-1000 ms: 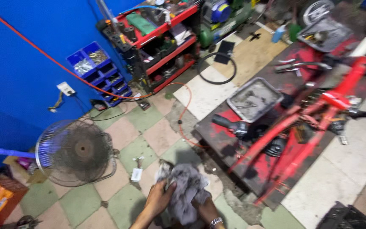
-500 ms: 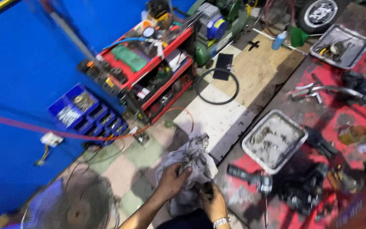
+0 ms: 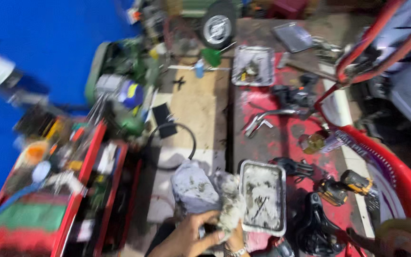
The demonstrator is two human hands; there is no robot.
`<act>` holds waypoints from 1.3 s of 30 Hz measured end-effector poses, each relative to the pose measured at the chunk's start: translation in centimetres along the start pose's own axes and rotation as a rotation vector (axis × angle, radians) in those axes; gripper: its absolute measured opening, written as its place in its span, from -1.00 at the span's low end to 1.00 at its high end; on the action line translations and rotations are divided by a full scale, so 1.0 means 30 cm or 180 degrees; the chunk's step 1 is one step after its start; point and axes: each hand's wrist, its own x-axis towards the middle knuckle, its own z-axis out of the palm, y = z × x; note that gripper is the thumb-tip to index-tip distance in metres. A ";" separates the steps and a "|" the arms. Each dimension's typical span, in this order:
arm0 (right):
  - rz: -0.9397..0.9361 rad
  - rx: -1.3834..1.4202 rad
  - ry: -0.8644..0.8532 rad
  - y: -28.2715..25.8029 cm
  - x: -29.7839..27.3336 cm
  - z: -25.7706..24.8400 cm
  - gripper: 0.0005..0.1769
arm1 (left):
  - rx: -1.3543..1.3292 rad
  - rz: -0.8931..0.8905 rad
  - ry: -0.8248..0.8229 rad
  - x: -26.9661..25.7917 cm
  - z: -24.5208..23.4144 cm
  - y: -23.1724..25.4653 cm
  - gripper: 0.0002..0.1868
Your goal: The person wipes down red and silver motorcycle frame components with a cloth, picks up small parts from a tray, and handles electric drills on a workbench.
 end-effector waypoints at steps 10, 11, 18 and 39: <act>0.0016 -0.1461 0.2065 -0.361 0.437 -0.369 -0.49 | 0.0081 0.0789 -0.0640 0.726 -0.471 0.120 -0.61; -0.0128 -0.1569 0.2269 -0.422 0.443 -0.399 -0.50 | 0.0165 0.1009 -0.0532 0.810 -0.498 0.143 -0.62; -0.2319 -0.2530 0.3233 -1.181 0.682 -0.552 -0.52 | -0.0040 0.1870 -0.0819 1.370 -0.463 0.377 -0.67; -0.1514 -0.4060 0.5203 -0.944 1.362 -0.647 -0.91 | -0.1698 0.1999 -0.1697 2.115 -0.066 0.567 -0.83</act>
